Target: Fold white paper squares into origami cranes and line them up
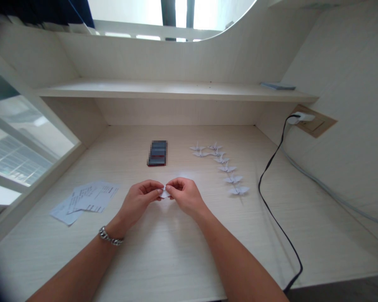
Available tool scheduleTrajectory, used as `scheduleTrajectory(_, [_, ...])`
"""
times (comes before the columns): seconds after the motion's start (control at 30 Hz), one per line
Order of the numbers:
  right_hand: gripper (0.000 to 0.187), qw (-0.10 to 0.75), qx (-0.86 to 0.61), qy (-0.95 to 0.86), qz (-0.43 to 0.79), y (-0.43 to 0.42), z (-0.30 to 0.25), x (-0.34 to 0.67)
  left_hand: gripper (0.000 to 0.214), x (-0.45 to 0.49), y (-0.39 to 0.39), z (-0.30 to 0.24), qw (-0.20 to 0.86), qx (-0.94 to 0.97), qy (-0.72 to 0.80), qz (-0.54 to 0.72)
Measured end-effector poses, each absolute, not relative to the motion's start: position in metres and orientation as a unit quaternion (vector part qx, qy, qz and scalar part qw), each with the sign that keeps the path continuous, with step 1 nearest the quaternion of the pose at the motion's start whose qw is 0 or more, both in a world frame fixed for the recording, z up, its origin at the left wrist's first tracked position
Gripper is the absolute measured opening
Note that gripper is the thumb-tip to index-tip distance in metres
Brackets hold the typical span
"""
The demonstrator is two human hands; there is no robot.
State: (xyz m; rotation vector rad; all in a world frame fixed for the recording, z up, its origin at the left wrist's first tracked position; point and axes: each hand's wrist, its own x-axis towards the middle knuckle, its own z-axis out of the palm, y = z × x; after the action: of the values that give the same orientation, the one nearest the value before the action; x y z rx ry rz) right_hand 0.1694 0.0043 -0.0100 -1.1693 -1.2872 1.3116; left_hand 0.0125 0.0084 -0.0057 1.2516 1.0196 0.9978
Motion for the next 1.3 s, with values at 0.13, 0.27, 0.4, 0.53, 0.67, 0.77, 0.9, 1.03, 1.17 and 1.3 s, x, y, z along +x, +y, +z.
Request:
scheduleTrajectory(0.13, [0.018,0.47,-0.479,-0.53,0.518,0.0033,-0.0086,0.1682,0.017,0.0133,0.0083,-0.0065,0.595,0.524,0.427,0.435])
scheduleTrajectory(0.27, [0.016,0.494,-0.474,-0.526,0.505,0.0023,-0.008,0.1663,0.018,0.0141,0.008,-0.0065,0.603,0.509,0.428,0.441])
scheduleTrajectory(0.4, [0.013,0.485,-0.478,-0.541,0.494,0.0016,-0.0093,0.1657,0.023,0.0153,0.0074,-0.0044,0.586,0.517,0.449,0.433])
scheduleTrajectory(0.53, [0.014,0.487,-0.477,-0.539,0.495,0.0014,-0.0102,0.1656,0.023,0.0153,0.0079,-0.003,0.58,0.519,0.45,0.438])
scheduleTrajectory(0.67, [0.017,0.489,-0.47,-0.529,0.51,0.0012,-0.009,0.1652,0.024,0.0141,0.0083,-0.0029,0.588,0.508,0.445,0.444])
scheduleTrajectory(0.77, [0.017,0.488,-0.467,-0.528,0.515,0.0013,-0.008,0.1651,0.024,0.0133,0.0082,-0.0027,0.591,0.501,0.446,0.447])
scheduleTrajectory(0.9, [0.016,0.485,-0.471,-0.527,0.514,0.0018,-0.0081,0.1656,0.021,0.0135,0.0081,-0.002,0.592,0.495,0.445,0.454])
scheduleTrajectory(1.03, [0.016,0.484,-0.473,-0.528,0.513,0.0021,-0.0095,0.1662,0.021,0.0143,0.0084,-0.0026,0.584,0.506,0.446,0.451])
scheduleTrajectory(1.17, [0.013,0.486,-0.466,-0.535,0.509,0.0024,-0.0114,0.1661,0.024,0.0138,0.0088,-0.0052,0.564,0.531,0.453,0.442])
scheduleTrajectory(1.3, [0.015,0.483,-0.469,-0.535,0.511,0.0021,-0.0131,0.1656,0.022,0.0132,0.008,-0.0082,0.542,0.556,0.447,0.444])
